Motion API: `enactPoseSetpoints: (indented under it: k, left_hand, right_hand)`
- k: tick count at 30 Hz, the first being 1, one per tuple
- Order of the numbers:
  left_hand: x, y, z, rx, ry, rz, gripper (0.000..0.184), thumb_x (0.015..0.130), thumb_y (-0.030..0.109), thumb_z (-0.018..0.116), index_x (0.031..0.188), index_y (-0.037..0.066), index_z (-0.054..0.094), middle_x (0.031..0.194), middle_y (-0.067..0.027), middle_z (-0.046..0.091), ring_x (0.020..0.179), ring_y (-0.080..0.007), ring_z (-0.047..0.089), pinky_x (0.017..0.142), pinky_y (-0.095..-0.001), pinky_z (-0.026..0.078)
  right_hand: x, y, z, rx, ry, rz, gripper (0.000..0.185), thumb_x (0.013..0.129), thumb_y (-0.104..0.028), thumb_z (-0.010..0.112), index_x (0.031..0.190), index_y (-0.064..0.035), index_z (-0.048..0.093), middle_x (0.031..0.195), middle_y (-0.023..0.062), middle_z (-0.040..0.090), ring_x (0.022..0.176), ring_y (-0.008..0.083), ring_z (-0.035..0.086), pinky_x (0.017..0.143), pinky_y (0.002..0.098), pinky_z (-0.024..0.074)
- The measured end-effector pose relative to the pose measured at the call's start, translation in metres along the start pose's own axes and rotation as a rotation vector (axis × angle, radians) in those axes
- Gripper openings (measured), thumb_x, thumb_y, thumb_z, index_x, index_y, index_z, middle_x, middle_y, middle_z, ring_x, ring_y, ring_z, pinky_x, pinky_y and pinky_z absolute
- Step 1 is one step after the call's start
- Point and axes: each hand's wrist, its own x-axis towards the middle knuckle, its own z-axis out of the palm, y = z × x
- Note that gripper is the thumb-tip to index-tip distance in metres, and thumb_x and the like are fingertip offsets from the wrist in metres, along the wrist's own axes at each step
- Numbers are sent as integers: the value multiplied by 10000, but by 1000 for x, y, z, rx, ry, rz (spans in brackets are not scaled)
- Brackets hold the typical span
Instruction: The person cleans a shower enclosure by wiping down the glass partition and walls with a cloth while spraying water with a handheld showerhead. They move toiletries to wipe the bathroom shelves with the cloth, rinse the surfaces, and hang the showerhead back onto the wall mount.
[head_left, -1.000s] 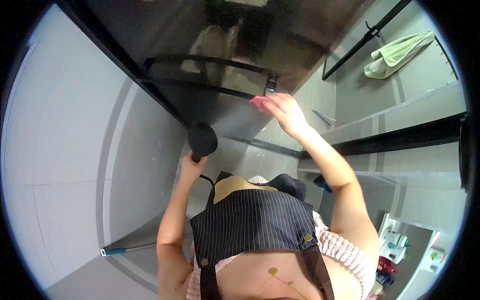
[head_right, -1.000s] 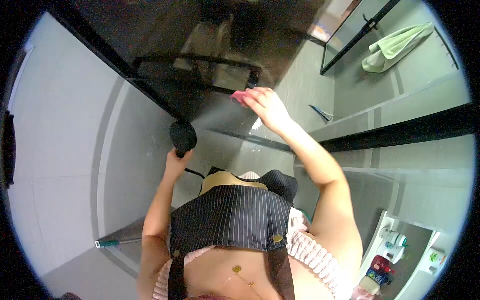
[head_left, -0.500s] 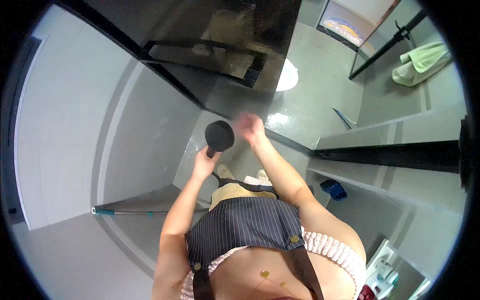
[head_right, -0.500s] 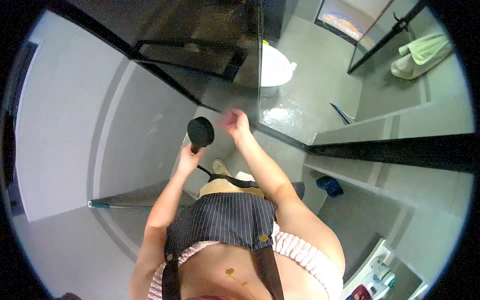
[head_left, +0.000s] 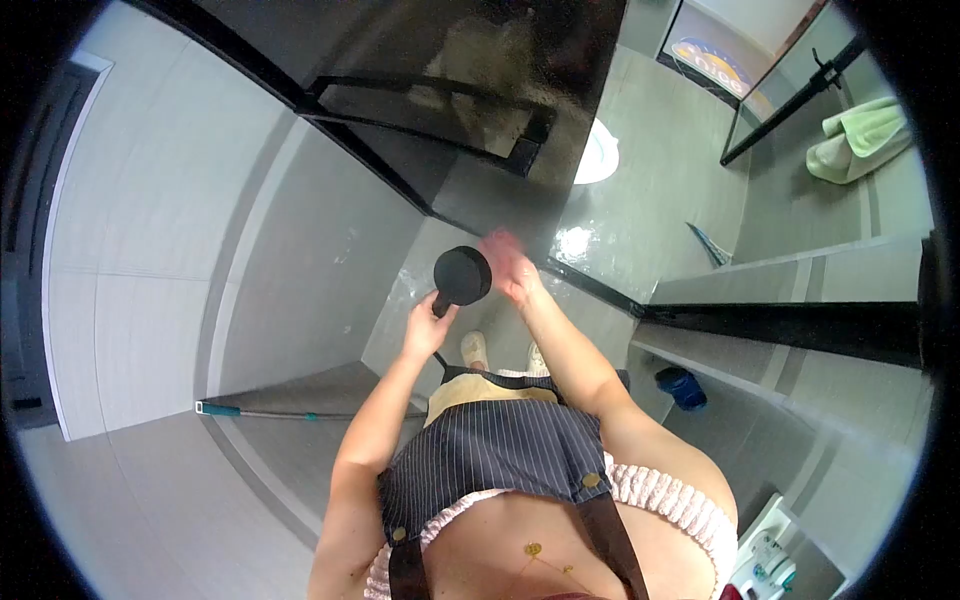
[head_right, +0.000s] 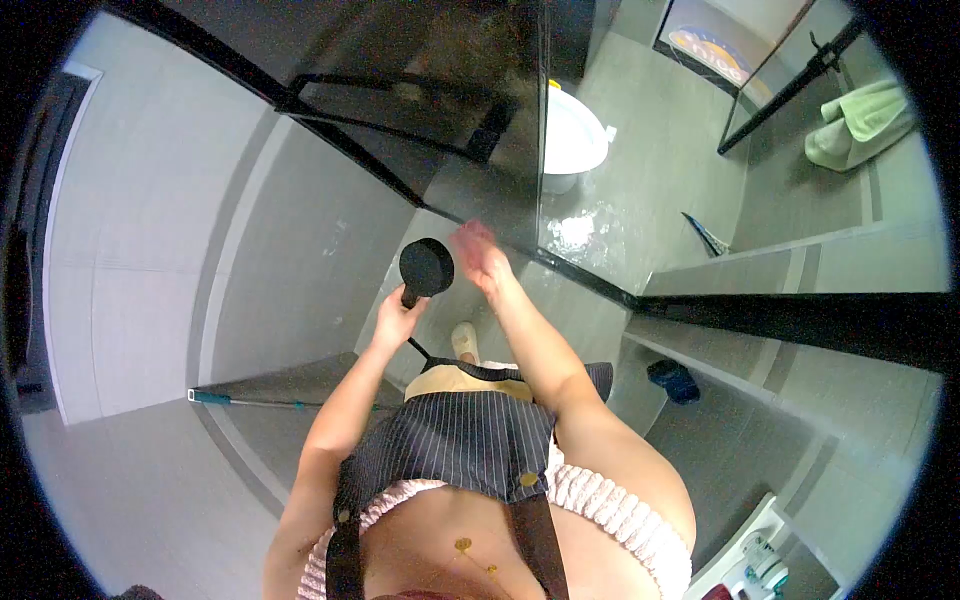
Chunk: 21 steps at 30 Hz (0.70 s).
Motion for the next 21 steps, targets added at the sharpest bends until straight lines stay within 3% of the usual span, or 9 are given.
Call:
enactPoseSetpoints:
  k: [1,3,4,6,9,13,15,19,21]
  left_hand:
    - [3,-3,2,-33,2,28,265,833,118,719,1070,14,658,823,-128,685,707,-172,630,688,-325,510]
    - [9,-7,5,-67,-2,61,258,832,117,720,1060,12,659,808,-126,680,696,-178,625,682,-327,508]
    - [10,-7,5,-93,-6,72,256,829,116,722,1052,9,658,803,-132,679,694,-193,631,683,-329,509]
    - [15,-9,6,-119,-20,84,253,826,116,725,1044,6,658,797,-138,677,693,-208,637,684,-332,510]
    - [24,-22,12,-88,-10,165,253,822,113,728,1038,3,653,788,-161,669,688,-247,649,673,-337,511]
    - [30,-20,18,29,-29,144,227,812,110,730,994,1,650,792,-183,658,703,-311,653,666,-367,517]
    - [30,-31,25,16,-43,162,224,808,114,732,984,3,648,792,-188,656,713,-326,656,665,-377,518]
    - [38,-62,48,109,-119,109,252,794,139,740,999,16,659,854,-197,674,787,-348,674,691,-399,528]
    - [37,-94,67,112,-135,109,271,790,156,744,1013,24,665,877,-200,679,811,-356,676,699,-410,529]
  right_hand:
    - [3,0,-4,6,10,-7,220,950,-93,600,1146,-174,540,1068,-5,628,1053,185,609,898,289,527]
    - [11,-3,-10,-42,-73,0,194,955,-90,593,1115,-189,545,1005,-43,629,920,131,618,660,229,537]
    - [8,-6,-9,-39,-68,-8,194,955,-90,593,1115,-189,545,1005,-43,629,920,131,618,660,229,537]
    - [2,-12,-7,-152,66,57,105,980,-145,561,1075,-183,541,945,-48,601,769,84,567,480,210,434]
    - [17,-5,-28,-307,113,39,77,1001,-235,519,1060,-189,535,883,-56,571,639,71,487,410,218,311]
    - [5,-8,-8,-270,362,13,117,973,-257,511,970,-150,558,817,-41,556,589,89,473,418,234,312]
    - [2,-9,-19,-530,398,-109,174,903,-247,510,878,-88,576,839,27,553,765,154,532,645,319,447]
    - [-25,-29,-9,-462,614,-115,192,877,-245,492,768,-100,557,741,23,550,624,136,501,527,292,387]
    - [-39,-46,-39,-718,446,-86,210,877,-268,485,745,-111,531,664,4,538,500,118,444,433,282,321]
